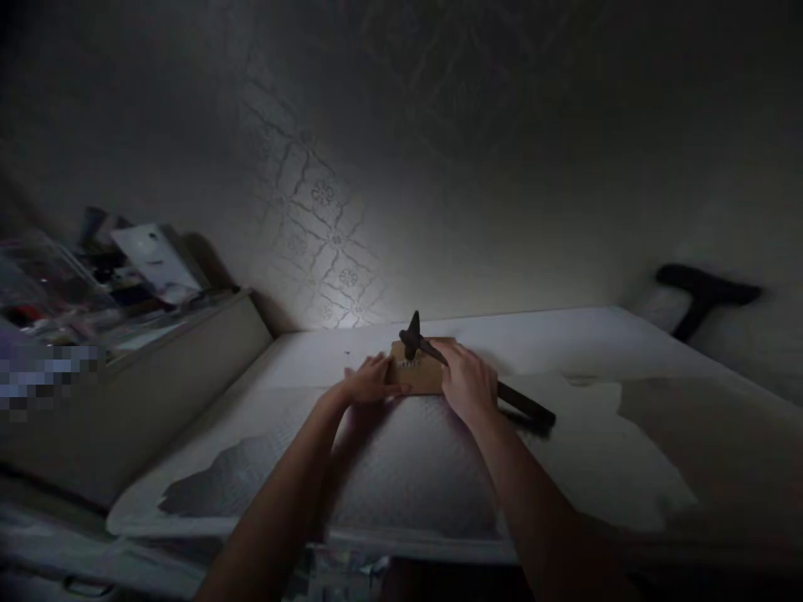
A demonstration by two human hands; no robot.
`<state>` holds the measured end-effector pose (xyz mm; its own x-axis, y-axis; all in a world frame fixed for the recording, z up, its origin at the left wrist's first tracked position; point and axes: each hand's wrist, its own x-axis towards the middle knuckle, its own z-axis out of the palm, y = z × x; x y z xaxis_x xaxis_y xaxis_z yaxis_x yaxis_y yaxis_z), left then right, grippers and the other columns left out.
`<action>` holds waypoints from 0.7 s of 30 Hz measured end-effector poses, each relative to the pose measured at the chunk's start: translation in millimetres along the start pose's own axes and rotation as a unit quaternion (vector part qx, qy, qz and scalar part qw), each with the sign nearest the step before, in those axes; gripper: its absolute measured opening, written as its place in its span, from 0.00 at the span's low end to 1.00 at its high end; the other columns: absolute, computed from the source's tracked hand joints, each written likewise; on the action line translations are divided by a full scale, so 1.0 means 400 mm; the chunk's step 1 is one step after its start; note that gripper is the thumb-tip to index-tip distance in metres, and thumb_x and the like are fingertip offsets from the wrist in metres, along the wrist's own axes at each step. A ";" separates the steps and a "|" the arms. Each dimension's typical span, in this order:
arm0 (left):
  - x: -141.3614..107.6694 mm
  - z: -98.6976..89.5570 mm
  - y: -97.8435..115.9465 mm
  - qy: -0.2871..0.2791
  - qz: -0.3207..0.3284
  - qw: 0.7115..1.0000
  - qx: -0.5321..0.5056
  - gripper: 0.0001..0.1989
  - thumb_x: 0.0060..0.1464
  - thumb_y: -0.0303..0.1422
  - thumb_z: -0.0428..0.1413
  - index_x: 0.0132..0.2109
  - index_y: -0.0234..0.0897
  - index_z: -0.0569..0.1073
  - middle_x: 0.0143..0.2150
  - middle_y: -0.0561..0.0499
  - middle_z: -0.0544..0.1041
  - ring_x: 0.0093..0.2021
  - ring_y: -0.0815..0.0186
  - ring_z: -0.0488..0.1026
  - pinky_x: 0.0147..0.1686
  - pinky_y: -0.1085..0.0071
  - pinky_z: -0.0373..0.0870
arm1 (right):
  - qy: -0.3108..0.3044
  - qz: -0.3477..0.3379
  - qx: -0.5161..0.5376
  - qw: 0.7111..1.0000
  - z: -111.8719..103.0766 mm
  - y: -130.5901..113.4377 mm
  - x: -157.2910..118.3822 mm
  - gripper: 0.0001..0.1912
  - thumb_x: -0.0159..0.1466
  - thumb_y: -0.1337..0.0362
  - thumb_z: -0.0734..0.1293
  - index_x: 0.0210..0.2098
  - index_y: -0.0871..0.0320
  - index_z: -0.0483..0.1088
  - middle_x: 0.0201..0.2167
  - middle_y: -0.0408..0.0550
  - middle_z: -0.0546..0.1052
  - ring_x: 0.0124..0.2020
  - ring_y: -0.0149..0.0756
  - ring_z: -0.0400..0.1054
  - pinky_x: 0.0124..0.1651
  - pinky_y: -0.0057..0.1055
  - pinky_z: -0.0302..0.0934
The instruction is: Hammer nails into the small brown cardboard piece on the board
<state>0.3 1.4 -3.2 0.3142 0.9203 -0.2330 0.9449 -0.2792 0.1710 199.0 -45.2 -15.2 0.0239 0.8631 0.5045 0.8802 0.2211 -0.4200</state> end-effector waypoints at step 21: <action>0.003 -0.001 -0.002 -0.002 0.000 1.000 -0.002 0.48 0.47 0.63 0.47 0.68 0.43 0.45 0.70 0.41 0.40 0.68 0.42 0.38 0.56 0.32 0.41 | -0.001 -0.008 -0.004 1.000 0.004 0.001 -0.001 0.26 0.59 0.74 0.61 0.54 0.48 0.68 0.49 0.44 0.75 0.46 0.39 0.70 0.44 0.33 0.63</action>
<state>-0.2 3.0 -3.2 0.3154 0.9189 -0.2369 0.9443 -0.2792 0.1744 198.4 -44.7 -16.9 0.0085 0.8599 0.5104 0.8839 0.2322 -0.4059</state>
